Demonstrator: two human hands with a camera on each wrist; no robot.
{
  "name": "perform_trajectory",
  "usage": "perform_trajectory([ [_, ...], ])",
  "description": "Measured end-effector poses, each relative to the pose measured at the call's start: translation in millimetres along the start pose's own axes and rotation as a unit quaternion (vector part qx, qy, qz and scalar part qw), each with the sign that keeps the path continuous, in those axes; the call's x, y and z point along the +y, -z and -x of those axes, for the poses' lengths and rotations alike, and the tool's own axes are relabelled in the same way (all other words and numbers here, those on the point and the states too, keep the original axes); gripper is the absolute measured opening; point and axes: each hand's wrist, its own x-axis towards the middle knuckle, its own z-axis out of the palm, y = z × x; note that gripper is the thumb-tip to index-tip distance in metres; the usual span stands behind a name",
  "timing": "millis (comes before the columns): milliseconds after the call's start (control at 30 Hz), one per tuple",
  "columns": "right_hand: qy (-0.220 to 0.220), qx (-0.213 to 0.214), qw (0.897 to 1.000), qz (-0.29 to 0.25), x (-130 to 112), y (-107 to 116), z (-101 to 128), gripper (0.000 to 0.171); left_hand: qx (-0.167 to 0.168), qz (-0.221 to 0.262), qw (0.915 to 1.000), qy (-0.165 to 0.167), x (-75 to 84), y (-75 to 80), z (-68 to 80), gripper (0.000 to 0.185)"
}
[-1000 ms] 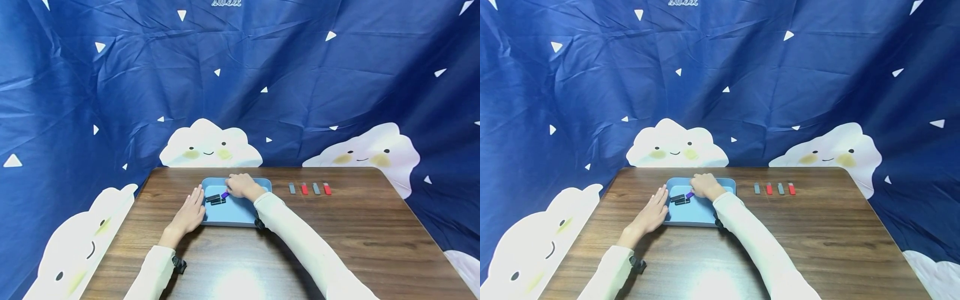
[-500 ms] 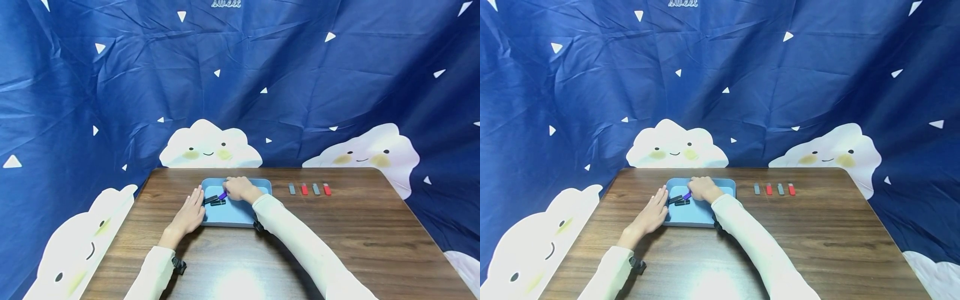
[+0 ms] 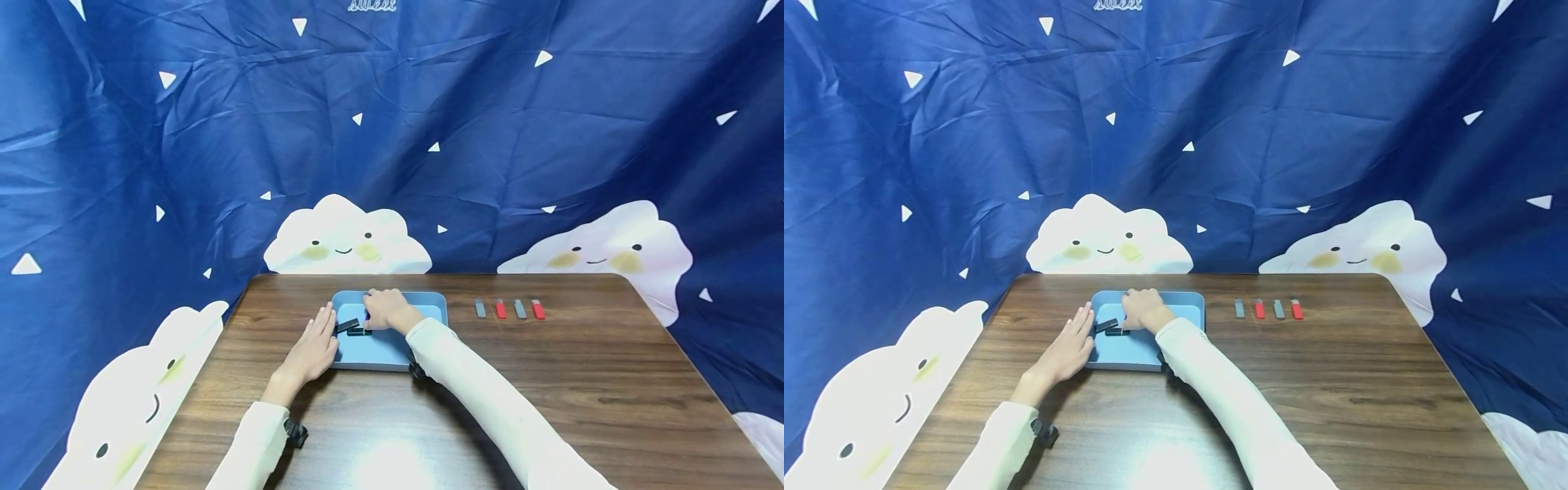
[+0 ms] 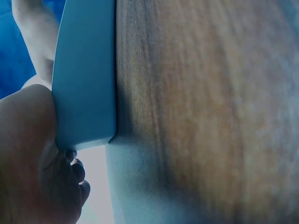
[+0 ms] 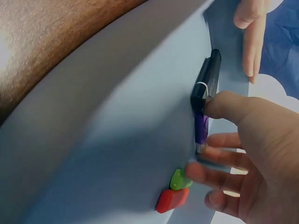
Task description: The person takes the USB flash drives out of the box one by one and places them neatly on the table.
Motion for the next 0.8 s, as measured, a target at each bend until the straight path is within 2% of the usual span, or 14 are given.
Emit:
perform_trajectory([
  [200,0.018,0.001,1.000,-0.023,4,0,3,0.052,0.005,0.002,1.0000,0.001,0.4,-1.2,1.7,0.064],
  [433,0.031,0.000,0.998,-0.061,8,0,8,0.033,-0.001,0.004,1.0000,0.001,1.4,-1.2,1.6,0.063],
  [700,0.038,-0.006,0.998,-0.052,11,0,8,0.043,0.004,-0.002,1.0000,0.000,0.1,-1.8,0.1,0.063],
  [800,0.043,-0.011,0.998,-0.051,11,0,9,0.042,0.007,-0.004,1.0000,0.000,0.5,-2.0,0.5,0.063],
])
